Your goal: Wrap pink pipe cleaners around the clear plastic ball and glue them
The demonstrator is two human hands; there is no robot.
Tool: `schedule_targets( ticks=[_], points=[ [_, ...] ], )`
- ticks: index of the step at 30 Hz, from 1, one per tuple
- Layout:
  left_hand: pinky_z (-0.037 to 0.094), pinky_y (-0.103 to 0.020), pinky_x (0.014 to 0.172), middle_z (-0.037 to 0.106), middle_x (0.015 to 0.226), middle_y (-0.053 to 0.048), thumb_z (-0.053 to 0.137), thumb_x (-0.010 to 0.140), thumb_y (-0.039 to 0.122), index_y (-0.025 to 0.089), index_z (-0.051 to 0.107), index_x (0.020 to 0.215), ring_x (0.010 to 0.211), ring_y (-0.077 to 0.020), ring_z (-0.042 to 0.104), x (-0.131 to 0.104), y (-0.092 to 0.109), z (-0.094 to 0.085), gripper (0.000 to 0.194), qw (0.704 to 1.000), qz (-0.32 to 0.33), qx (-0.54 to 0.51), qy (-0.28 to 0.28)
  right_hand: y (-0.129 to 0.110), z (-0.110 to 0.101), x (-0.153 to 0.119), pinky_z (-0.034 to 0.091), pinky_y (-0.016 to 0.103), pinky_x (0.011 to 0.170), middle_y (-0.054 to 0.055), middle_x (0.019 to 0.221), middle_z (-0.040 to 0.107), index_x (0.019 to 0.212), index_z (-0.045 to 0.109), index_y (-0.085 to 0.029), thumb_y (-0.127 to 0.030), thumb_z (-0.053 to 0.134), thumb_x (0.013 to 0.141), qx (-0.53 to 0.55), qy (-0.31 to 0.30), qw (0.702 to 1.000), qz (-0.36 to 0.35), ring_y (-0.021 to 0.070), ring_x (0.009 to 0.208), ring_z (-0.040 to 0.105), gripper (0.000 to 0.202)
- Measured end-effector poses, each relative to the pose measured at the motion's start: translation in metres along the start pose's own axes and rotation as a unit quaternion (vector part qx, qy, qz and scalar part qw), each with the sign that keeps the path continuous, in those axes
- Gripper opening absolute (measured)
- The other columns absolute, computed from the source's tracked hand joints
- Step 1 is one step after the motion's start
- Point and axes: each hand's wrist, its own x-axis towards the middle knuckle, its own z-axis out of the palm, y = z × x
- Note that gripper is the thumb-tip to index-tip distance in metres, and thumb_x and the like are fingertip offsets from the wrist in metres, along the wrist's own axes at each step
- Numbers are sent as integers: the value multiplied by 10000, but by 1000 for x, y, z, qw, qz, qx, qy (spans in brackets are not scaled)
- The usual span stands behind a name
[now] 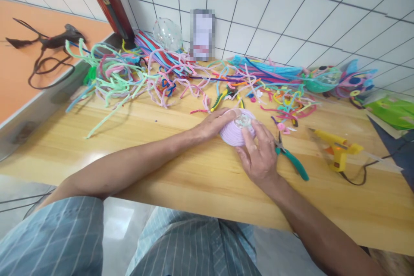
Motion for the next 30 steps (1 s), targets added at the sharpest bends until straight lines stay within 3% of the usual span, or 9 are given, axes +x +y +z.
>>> schedule_targets(
  ticks=[4, 10, 17, 22, 30],
  points=[
    [517, -315, 919, 768, 1180, -70, 600, 957, 638, 150, 738, 1199, 1057, -227, 675, -6, 9, -3, 562, 998, 1, 68, -8, 1, 3, -4, 516, 581, 1206, 203, 1680, 515, 1729, 322, -270, -243, 640, 1043, -11, -3, 1000, 5, 358, 1545, 531, 757],
    [499, -350, 1032, 752, 1274, -82, 557, 978, 678, 158, 726, 1225, 1163, -251, 659, -3, -1, -6, 600, 998, 16, 61, -26, 1, 4, -7, 528, 592, 1198, 205, 1669, 527, 1727, 316, -282, -233, 655, 1031, -14, -14, 1000, 11, 364, 1539, 541, 775],
    [485, -340, 935, 716, 1067, -53, 662, 887, 598, 163, 689, 1047, 1000, -212, 625, 4, -2, -4, 464, 999, -23, -26, -21, 1, 4, -5, 535, 579, 1199, 212, 1642, 545, 1721, 342, -251, -218, 685, 1011, 0, -9, 1000, -2, 366, 1540, 530, 790],
    [466, -314, 895, 694, 1041, -35, 728, 843, 527, 175, 678, 1074, 970, -192, 610, 5, -2, -3, 424, 995, -30, -91, -38, 2, 4, -5, 525, 579, 1210, 175, 1670, 526, 1727, 326, -297, -237, 685, 1016, 4, -11, 1000, 6, 352, 1532, 538, 799],
    [436, -288, 838, 636, 1018, -13, 641, 946, 558, 177, 657, 1062, 931, -164, 569, 1, -8, -5, 399, 999, 12, -32, -30, 2, 3, -3, 528, 577, 1201, 177, 1684, 508, 1718, 349, -293, -221, 684, 1012, 12, -17, 1000, 7, 352, 1528, 539, 785]
  ],
)
